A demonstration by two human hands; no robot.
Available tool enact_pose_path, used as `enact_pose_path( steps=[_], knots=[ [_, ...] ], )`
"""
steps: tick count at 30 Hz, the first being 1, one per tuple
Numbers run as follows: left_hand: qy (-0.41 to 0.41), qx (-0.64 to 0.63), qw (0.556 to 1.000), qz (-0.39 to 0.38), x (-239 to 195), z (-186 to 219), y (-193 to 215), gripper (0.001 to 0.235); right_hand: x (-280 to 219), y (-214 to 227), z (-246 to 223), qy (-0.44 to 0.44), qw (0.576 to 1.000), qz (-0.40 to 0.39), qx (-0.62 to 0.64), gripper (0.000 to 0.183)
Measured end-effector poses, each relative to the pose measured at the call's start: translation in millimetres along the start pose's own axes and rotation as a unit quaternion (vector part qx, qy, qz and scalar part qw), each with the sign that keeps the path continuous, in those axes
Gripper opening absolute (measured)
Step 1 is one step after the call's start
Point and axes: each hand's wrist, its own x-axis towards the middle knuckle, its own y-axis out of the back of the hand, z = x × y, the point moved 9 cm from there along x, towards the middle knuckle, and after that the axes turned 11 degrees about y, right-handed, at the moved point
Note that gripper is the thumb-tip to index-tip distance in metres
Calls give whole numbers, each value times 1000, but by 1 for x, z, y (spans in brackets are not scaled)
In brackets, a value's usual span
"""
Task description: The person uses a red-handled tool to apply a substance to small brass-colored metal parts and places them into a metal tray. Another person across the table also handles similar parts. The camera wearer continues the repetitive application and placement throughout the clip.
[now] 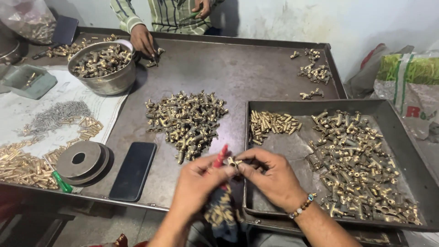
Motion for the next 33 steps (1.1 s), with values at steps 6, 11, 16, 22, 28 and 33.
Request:
enact_pose_path(
  steps=[6,11,16,22,28,33],
  knots=[
    [-63,-88,982,157,-10,31,99,23,-9,32,26,-70,985,157,34,20],
    [-48,-6,987,156,-19,16,83,21,-8,30,38,-38,985,149,77,20],
    [-31,60,996,65,-14,-7,26,20,-8,-1,21,-26,996,13,90,18],
    [-42,71,996,43,-5,-12,6,19,-8,-5,26,-60,992,-22,107,16],
    [-103,272,946,142,-15,9,30,23,18,63,62,-122,983,95,-101,21],
    [-89,341,905,237,-18,3,52,23,49,74,91,-104,922,-26,-373,27]
  ],
)
